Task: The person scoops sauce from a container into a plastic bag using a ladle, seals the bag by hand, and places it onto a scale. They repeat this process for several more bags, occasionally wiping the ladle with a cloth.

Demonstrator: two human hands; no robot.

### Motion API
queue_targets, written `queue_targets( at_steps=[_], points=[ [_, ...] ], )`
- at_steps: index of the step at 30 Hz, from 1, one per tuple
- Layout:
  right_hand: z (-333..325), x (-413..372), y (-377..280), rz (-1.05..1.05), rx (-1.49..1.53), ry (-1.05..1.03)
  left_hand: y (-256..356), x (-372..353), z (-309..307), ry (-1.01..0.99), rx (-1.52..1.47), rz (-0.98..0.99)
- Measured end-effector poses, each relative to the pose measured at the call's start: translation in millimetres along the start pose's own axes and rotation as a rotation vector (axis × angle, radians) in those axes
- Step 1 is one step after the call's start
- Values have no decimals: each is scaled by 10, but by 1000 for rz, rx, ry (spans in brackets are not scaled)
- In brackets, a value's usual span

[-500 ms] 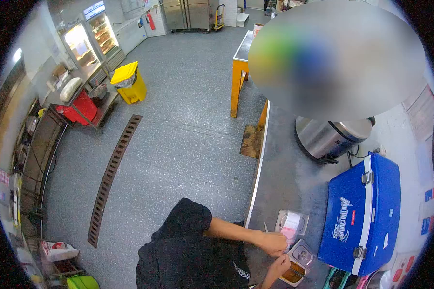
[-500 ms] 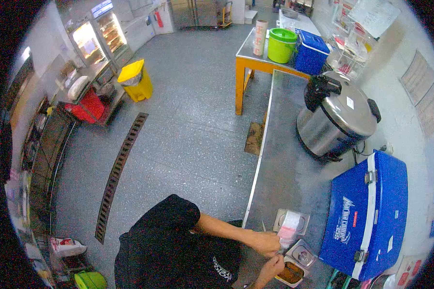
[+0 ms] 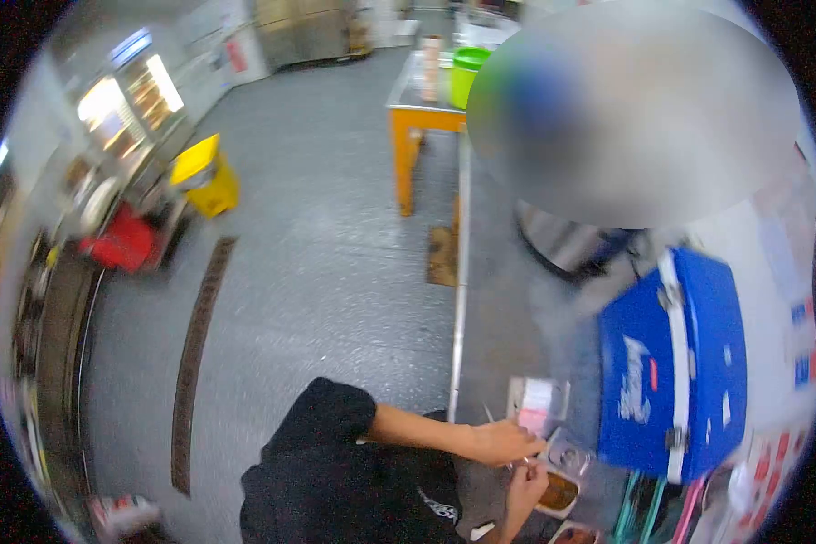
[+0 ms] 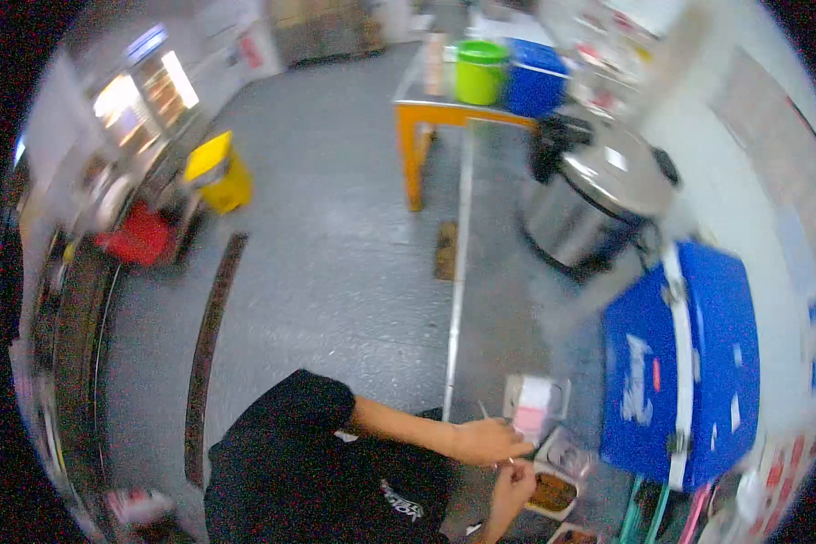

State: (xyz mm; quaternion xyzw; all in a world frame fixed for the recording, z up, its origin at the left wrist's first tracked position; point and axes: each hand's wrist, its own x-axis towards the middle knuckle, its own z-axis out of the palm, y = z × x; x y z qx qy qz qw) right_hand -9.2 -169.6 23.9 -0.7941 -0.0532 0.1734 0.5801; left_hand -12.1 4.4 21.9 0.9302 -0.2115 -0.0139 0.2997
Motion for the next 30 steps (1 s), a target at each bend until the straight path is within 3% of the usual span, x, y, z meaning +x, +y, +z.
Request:
queue_targets(
  at_steps=[1,2,4,6,10,11,16,17,20,22,23,25,30],
  points=[
    [86,-102,-152,-92,11,159,7,4,-92,-79,-9,3],
    [87,-152,-119,-191,-91,172,43,5,-133,-181,-27,23],
    [5,-309,-226,-278,-377,170,61,80,-40,-157,-227,161],
    [-94,-418,-401,-168,-372,206,136,165,-85,-121,-146,356],
    [-157,-561,-106,-291,-381,107,408,255,-101,-273,-147,513],
    [-94,-630,-97,-220,-354,103,435,218,-68,-289,-168,554],
    [-95,-653,-4,-173,-334,124,534,298,-50,-285,-15,439],
    [-163,-641,88,-319,-349,128,489,314,-27,-263,-38,378],
    [-678,-456,4,-264,-335,275,96,407,60,-162,-252,257],
    [-1192,-159,208,15,-391,478,-95,395,16,-85,-500,208],
    [-1431,54,581,-135,-629,680,-164,353,21,-65,-531,121],
    [-1723,293,849,-61,-814,701,-155,285,-78,-65,-562,36],
    [-1938,474,699,133,-1134,90,-291,207,27,-5,-832,-48]
  ],
)
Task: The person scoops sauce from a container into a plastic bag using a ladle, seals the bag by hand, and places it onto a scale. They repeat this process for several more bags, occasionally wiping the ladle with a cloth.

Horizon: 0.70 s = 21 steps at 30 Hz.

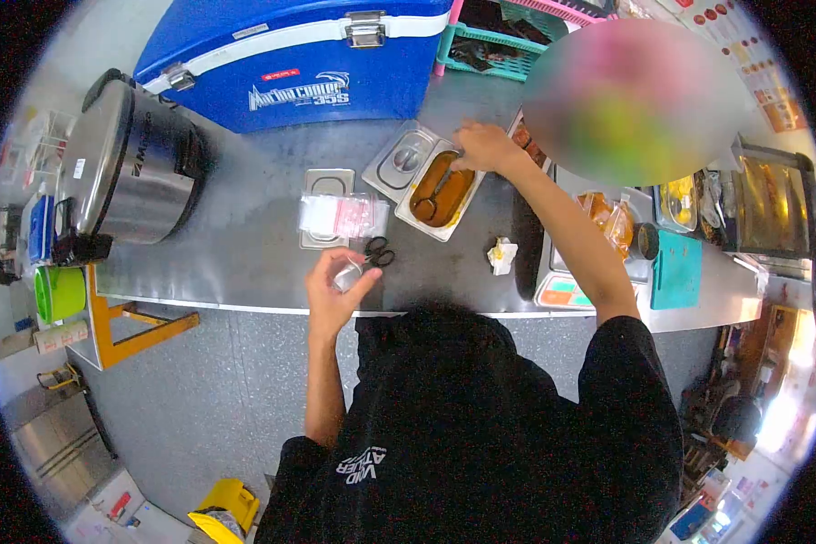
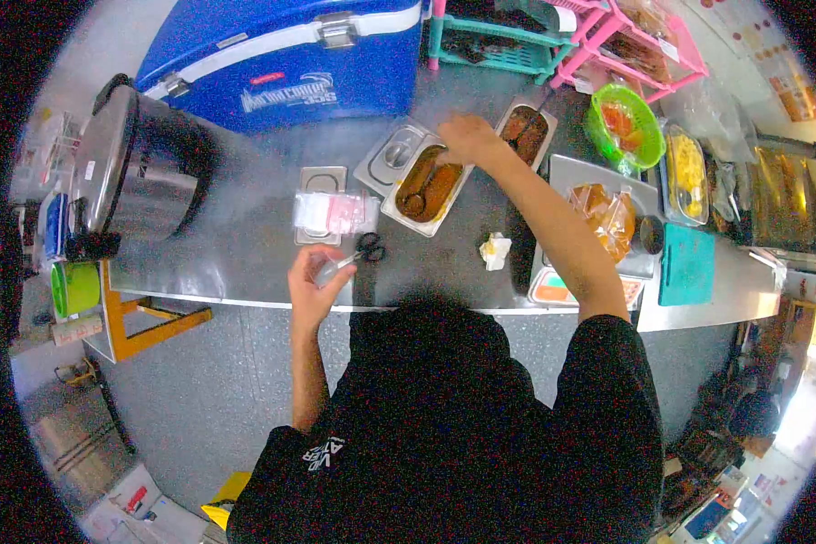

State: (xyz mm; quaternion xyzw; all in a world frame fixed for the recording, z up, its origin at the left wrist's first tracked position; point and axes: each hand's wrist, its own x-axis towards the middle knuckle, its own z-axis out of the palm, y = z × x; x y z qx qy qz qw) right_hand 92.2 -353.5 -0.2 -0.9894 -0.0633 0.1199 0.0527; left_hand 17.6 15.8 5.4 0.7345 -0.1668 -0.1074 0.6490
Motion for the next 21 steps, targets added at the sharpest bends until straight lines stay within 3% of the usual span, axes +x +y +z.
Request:
queue_targets(
  at_steps=[1,4,7,10,13,21],
  points=[
    [-77,-27,-52,-35,-42,-124,-2,6,5,20,-32,-33],
    [74,-211,-167,-158,-16,-238,-24,8,21,56,-213,-93],
    [243,-530,-252,-234,-193,24,-43,70,66,36,-19,45],
    [66,-728,-344,-13,-206,33,-44,89,28,3,125,-57],
    [10,-753,-349,195,-272,99,-41,172,56,34,89,9],
    [314,-821,-530,188,7,77,-67,255,63,52,198,59]
  ],
)
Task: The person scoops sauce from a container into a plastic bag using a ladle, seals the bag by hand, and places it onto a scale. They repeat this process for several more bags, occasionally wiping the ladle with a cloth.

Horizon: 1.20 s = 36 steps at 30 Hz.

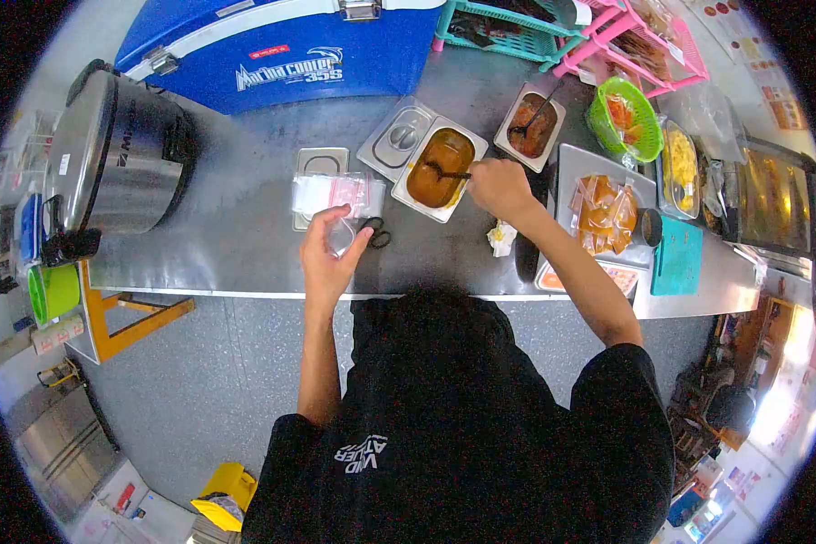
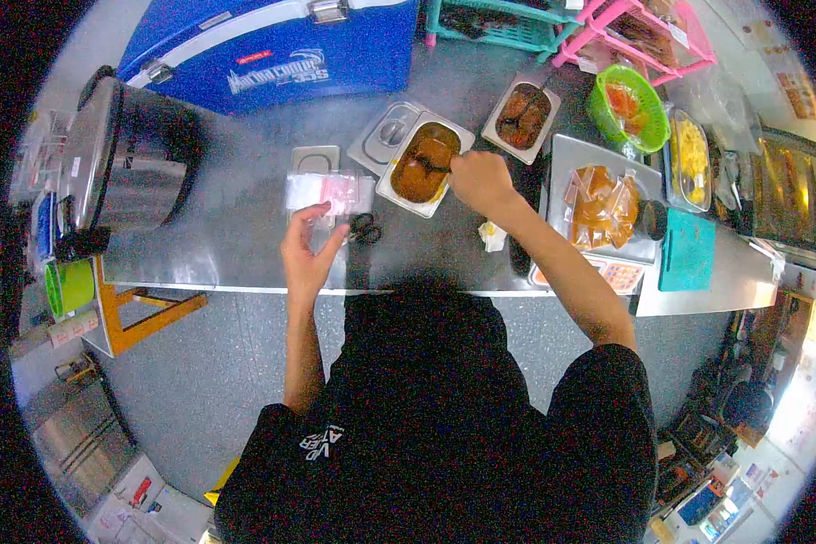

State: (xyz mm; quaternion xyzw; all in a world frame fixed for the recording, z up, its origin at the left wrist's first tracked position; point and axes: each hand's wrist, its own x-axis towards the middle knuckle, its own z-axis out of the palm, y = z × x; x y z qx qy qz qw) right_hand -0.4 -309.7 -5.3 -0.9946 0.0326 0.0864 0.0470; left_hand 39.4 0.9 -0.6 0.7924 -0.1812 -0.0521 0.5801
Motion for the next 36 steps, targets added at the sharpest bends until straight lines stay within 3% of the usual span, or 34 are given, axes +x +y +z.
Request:
queue_targets(
  at_steps=[7,16,19,26,36],
  points=[
    [32,-156,91,2,263,-39,-31,-22,52,55,-93,-46],
    [407,-447,442,167,693,6,-64,11,79,-1,-84,-39],
    [685,-565,496,153,885,67,-88,47,126,-30,-150,-65],
    [937,-721,519,237,1013,190,-73,192,244,-86,-253,-52],
    [-34,-714,559,238,933,320,248,655,364,-142,-169,63]
  ],
)
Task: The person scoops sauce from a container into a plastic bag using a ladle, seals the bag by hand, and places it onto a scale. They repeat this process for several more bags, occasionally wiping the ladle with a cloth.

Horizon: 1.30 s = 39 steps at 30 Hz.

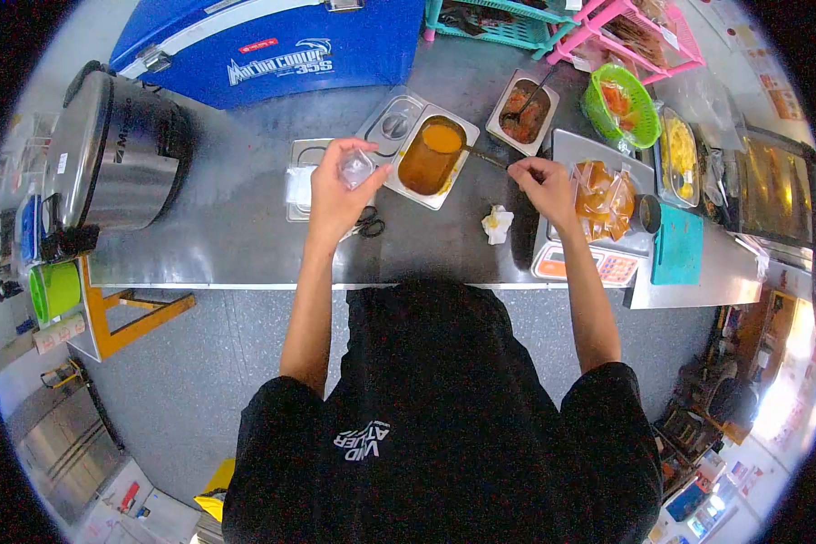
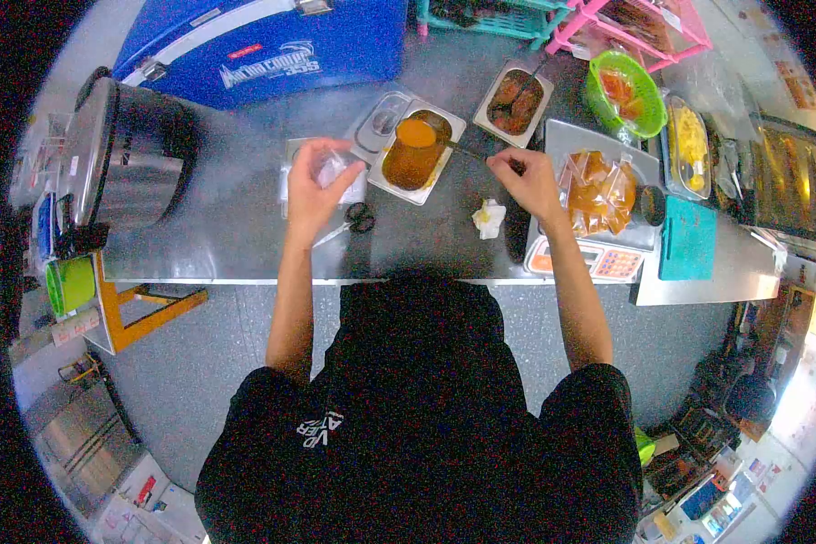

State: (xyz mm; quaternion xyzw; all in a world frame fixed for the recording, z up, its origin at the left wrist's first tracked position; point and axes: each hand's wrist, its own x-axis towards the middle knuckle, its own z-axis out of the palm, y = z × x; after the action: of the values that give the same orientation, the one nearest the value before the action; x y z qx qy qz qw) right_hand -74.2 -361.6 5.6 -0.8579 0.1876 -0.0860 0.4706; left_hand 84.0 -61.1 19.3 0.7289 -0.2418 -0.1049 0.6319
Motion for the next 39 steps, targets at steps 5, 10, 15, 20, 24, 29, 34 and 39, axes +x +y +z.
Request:
queue_targets(
  at_steps=[5,10,15,20,24,29,34,39],
  points=[
    [43,2,70,62,32,-6,29,188,61,-15,-68,72],
    [311,-108,299,34,-44,35,322,379,9,-122,61,126],
    [234,-102,196,64,-46,33,146,511,55,-115,665,175],
    [-86,-51,-282,-6,-54,104,-392,525,302,-135,907,196],
    [-270,21,-467,-45,5,90,-494,591,565,-150,731,139],
    [-380,44,-565,-36,-42,93,-352,672,840,-137,388,113],
    [-385,13,-632,-32,-70,127,-311,718,1043,-132,92,45],
    [-355,-43,-664,-61,-135,185,-224,694,1148,-88,0,162]
  ],
)
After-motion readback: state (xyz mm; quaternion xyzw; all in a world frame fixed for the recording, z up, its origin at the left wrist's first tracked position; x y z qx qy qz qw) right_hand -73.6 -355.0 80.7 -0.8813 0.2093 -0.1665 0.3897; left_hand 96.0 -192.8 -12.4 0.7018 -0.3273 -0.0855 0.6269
